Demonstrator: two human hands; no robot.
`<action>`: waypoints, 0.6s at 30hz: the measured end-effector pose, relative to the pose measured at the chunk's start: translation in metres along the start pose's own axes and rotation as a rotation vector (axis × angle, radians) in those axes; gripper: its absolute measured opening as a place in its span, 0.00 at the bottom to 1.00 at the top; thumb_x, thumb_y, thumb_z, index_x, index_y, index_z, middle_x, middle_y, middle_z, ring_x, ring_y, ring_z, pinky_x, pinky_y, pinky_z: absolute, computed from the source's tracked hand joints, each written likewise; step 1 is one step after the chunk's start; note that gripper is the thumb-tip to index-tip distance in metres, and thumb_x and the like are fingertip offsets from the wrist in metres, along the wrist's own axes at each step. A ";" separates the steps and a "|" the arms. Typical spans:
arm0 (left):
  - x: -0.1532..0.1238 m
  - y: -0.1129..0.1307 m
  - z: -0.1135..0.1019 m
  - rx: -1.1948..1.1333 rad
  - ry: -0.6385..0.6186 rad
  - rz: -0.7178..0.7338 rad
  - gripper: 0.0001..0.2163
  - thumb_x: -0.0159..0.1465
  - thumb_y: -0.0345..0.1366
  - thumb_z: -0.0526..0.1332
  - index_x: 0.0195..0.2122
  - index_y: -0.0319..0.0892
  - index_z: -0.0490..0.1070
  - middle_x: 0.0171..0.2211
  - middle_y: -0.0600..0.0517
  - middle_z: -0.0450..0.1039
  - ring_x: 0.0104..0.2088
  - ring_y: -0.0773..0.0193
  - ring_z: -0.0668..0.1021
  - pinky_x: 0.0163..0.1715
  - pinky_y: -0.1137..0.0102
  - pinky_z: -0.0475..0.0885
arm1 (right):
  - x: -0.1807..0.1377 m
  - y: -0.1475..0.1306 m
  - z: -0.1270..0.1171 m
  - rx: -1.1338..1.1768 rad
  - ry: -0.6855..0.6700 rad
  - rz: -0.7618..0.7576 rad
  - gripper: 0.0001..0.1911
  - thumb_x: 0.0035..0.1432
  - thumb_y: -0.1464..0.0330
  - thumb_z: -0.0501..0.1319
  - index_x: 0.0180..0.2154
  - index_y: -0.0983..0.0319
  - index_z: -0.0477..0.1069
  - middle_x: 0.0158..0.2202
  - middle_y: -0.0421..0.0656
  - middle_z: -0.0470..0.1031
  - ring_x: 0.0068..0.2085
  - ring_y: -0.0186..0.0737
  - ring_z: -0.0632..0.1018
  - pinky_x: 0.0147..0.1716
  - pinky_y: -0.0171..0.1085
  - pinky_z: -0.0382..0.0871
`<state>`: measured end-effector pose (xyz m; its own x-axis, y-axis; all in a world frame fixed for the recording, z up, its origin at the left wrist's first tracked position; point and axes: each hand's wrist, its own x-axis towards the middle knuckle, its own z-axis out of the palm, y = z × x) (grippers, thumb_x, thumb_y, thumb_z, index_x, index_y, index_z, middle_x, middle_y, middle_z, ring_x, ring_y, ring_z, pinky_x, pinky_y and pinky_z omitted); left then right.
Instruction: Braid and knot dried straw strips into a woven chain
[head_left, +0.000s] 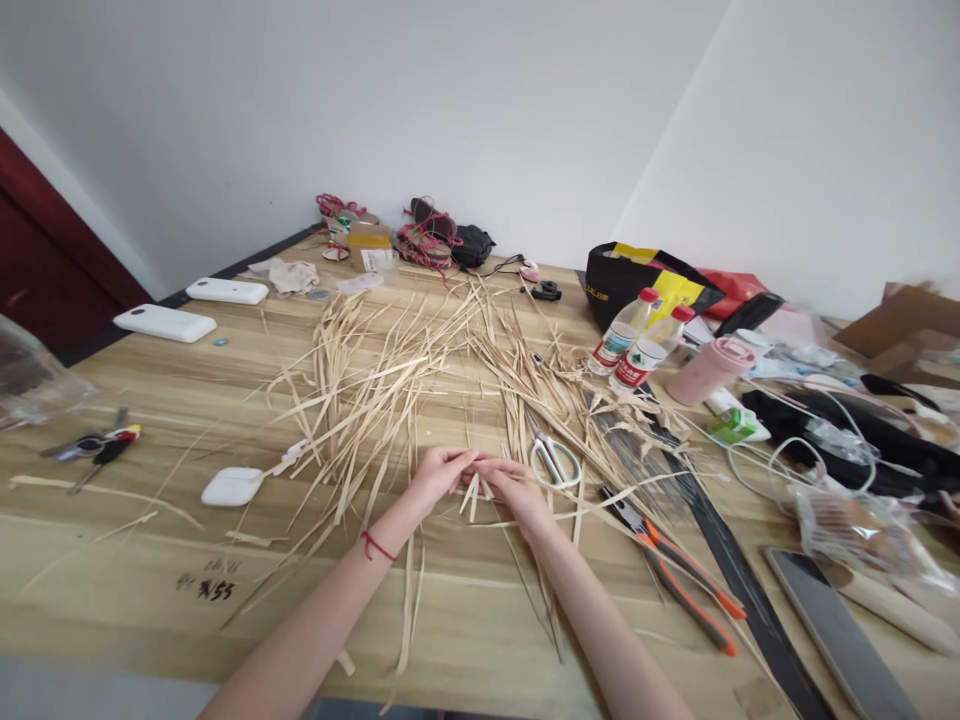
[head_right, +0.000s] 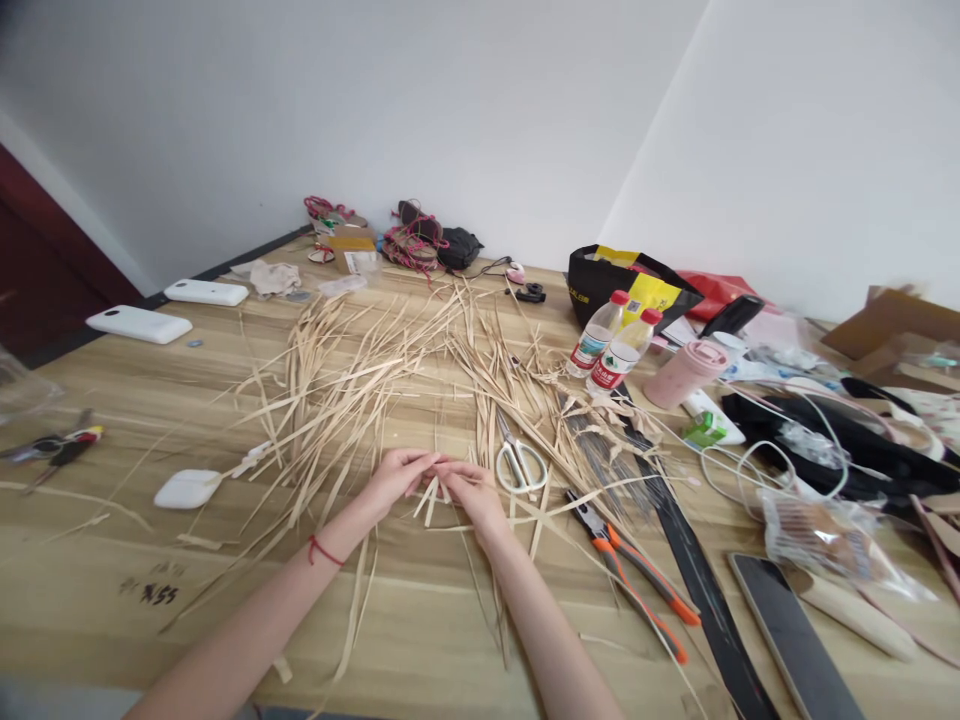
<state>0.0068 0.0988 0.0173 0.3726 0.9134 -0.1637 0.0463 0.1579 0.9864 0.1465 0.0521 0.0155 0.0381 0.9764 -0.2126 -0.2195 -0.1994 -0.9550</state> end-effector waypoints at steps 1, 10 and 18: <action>0.000 0.000 0.001 -0.006 0.009 -0.010 0.15 0.54 0.44 0.61 0.34 0.36 0.77 0.14 0.56 0.66 0.13 0.75 0.60 0.13 0.76 0.51 | 0.000 -0.001 0.000 -0.008 -0.001 -0.004 0.13 0.41 0.59 0.67 0.28 0.61 0.78 0.30 0.45 0.79 0.31 0.42 0.77 0.36 0.40 0.70; -0.001 0.002 0.003 -0.043 0.027 -0.028 0.15 0.53 0.43 0.62 0.33 0.35 0.77 0.16 0.53 0.69 0.14 0.74 0.63 0.14 0.76 0.56 | -0.002 -0.004 0.004 -0.021 -0.019 -0.037 0.14 0.41 0.59 0.67 0.27 0.62 0.77 0.28 0.46 0.79 0.33 0.45 0.78 0.39 0.43 0.71; 0.004 -0.003 -0.004 -0.038 -0.013 -0.010 0.17 0.55 0.46 0.61 0.35 0.35 0.75 0.12 0.59 0.60 0.13 0.74 0.61 0.14 0.77 0.54 | -0.001 -0.007 -0.005 0.086 -0.137 0.037 0.15 0.43 0.65 0.65 0.37 0.62 0.75 0.35 0.45 0.79 0.38 0.45 0.79 0.43 0.44 0.69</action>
<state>0.0039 0.1034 0.0139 0.3843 0.9069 -0.1729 0.0152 0.1811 0.9834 0.1524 0.0525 0.0211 -0.1039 0.9718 -0.2117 -0.3014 -0.2336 -0.9245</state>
